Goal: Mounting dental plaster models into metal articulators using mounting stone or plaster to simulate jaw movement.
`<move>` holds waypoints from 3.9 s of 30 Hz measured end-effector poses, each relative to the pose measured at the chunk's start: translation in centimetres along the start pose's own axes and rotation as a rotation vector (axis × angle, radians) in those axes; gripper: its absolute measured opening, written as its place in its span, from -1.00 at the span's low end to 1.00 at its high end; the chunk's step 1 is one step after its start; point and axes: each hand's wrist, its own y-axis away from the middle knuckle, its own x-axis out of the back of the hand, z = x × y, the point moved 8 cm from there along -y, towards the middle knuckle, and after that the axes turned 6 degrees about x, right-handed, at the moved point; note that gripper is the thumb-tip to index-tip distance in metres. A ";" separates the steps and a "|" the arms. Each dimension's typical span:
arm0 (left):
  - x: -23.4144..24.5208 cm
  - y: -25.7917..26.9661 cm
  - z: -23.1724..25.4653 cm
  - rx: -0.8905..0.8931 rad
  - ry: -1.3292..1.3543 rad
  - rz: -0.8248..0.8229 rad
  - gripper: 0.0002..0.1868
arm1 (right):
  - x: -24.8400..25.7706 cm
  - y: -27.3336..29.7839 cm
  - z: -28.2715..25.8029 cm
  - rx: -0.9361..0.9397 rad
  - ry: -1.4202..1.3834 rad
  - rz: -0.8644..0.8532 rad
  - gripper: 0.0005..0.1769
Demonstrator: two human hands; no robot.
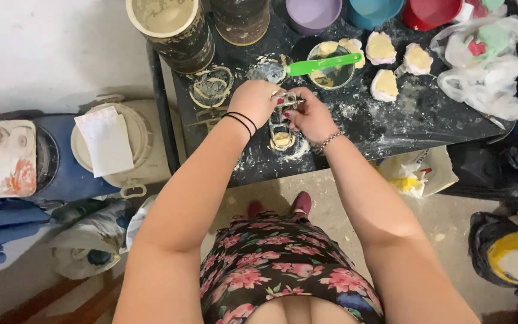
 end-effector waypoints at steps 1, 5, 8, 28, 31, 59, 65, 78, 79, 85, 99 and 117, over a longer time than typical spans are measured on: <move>0.7 0.5 0.5 -0.004 0.001 -0.003 -0.67 | 0.0 -0.2 0.2 -0.003 0.001 0.005 -0.55; 1.0 1.6 1.5 -0.045 0.047 -0.055 -0.69 | 0.4 -0.4 0.4 -0.003 0.150 0.009 -0.55; 0.3 1.8 1.5 -0.044 0.042 -0.042 -0.70 | 0.4 -0.5 -0.3 0.026 0.390 -0.002 -0.54; -3.5 4.6 1.2 -0.129 -0.093 0.175 -0.55 | 0.3 2.3 -3.4 0.006 1.042 -0.001 -0.61; -1.1 7.7 4.1 -0.134 0.017 0.237 -0.46 | 1.1 4.1 -5.0 0.009 0.999 -0.016 -0.50; -14.5 4.9 27.6 -0.061 0.129 0.238 -0.47 | 53.9 12.2 3.7 0.019 0.587 0.575 -0.81; -16.3 4.9 28.0 -0.042 0.141 0.224 -0.50 | 52.0 8.3 13.4 -0.089 1.155 0.163 -0.27; -11.6 3.2 33.2 -0.048 0.827 0.140 0.18 | 43.3 11.4 6.4 0.298 -0.040 0.353 -0.70; -10.3 3.7 32.1 -0.007 0.821 0.181 0.18 | 40.0 10.6 5.7 0.312 -0.062 0.301 -0.70; -5.4 6.1 19.5 0.143 0.730 0.343 -0.12 | 21.2 11.1 -6.3 0.376 0.332 -0.069 -0.56; 8.7 4.2 -9.5 0.222 -0.597 0.102 -0.61 | 11.8 15.0 -5.5 0.441 0.436 -0.039 -0.41; 9.0 2.5 -14.8 0.588 0.018 0.100 -0.35 | 46.6 7.5 2.1 -0.056 0.584 0.620 -0.73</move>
